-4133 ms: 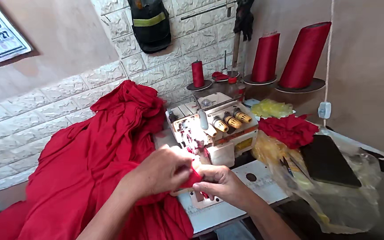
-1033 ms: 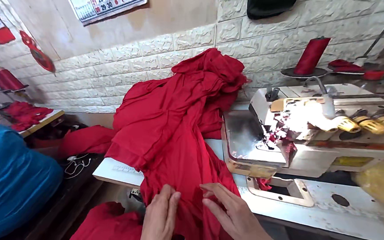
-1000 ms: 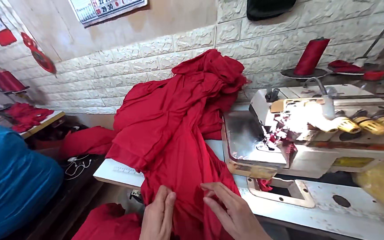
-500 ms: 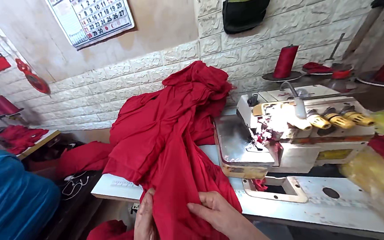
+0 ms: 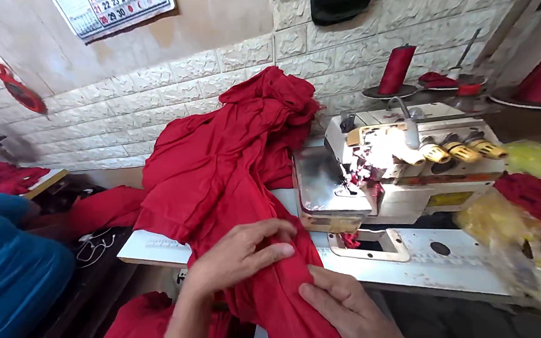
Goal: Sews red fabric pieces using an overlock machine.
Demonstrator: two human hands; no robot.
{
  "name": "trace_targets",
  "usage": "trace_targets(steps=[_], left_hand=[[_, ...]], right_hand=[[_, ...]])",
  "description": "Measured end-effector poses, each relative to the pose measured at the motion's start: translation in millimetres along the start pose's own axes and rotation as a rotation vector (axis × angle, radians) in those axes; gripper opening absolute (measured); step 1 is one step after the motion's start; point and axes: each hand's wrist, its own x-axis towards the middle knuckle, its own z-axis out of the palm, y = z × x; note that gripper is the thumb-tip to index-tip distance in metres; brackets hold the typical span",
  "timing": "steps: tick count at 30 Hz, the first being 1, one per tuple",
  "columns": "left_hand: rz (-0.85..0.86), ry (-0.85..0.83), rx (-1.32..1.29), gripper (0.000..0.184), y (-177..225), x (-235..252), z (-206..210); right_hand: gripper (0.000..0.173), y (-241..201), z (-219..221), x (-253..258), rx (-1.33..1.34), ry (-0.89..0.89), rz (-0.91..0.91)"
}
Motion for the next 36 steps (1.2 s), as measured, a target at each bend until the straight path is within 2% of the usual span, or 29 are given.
trace_targets(steps=[3,6,9,11,12,14,16,18,21,26,28,29,30,31,32,33,34,36], left_hand=[[0.027,-0.144,0.003,0.028,0.4,10.9,-39.9],[0.003,-0.127,0.114,0.022,13.9,14.6,-81.2],[-0.056,-0.061,0.322,0.018,13.4,30.8,-95.9],[-0.123,0.011,0.477,0.021,-1.3,50.8,-90.7],[-0.159,0.050,0.523,0.024,-14.6,62.5,-83.9],[-0.239,0.112,0.571,0.030,-53.2,83.1,-62.9],[-0.329,0.151,0.575,0.034,-95.7,94.6,-32.8],[-0.404,0.155,0.575,0.035,-124.6,94.0,-0.4],[-0.397,0.267,0.613,0.035,-146.9,88.6,24.6],[-0.280,0.580,0.600,0.038,-136.7,104.0,7.8],[-0.269,0.558,0.583,0.032,-134.1,110.5,0.9],[-0.311,0.485,0.591,0.027,-126.3,109.6,-0.8],[-0.370,0.415,0.603,0.035,-111.8,106.3,-0.5],[-0.403,0.391,0.630,0.050,-93.9,100.3,2.4],[-0.399,0.410,0.660,0.055,-81.7,92.8,6.3],[-0.379,0.444,0.649,0.046,-71.1,82.5,10.8],[-0.355,0.475,0.589,0.035,-59.5,69.1,16.1],[-0.337,0.438,0.343,0.047,-33.8,37.3,31.5]], right_hand=[[0.020,-9.4,-18.1,-4.3,-0.066,-0.055,0.050],[0.028,-2.9,-38.7,-10.9,-0.153,-0.258,0.138],[0.022,17.4,-44.9,-13.5,-0.316,-0.165,0.047],[0.018,28.9,-45.4,-8.2,-0.248,-0.046,0.115],[0.015,33.0,-44.0,-3.7,-0.127,0.038,0.201],[0.012,40.3,-39.3,5.3,0.097,0.230,0.377],[0.012,45.8,-35.5,10.5,0.209,0.365,0.456],[0.011,47.1,-31.4,10.2,0.248,0.422,0.462],[0.012,42.1,-28.4,0.0,0.259,0.398,0.479],[0.008,45.3,-21.0,-17.4,0.199,0.428,0.466],[0.011,47.3,-17.7,-15.4,0.166,0.455,0.408],[0.011,46.7,-15.9,-13.7,0.151,0.457,0.383],[0.010,45.3,-15.2,-11.7,0.126,0.443,0.364],[0.008,43.6,-15.8,-10.0,0.091,0.412,0.350],[0.006,42.5,-17.2,-9.2,0.053,0.374,0.344],[0.005,42.2,-19.0,-8.9,0.009,0.336,0.342],[0.007,42.9,-21.1,-8.3,-0.036,0.310,0.337],[0.013,45.7,-24.4,-5.2,-0.153,0.299,0.318]])
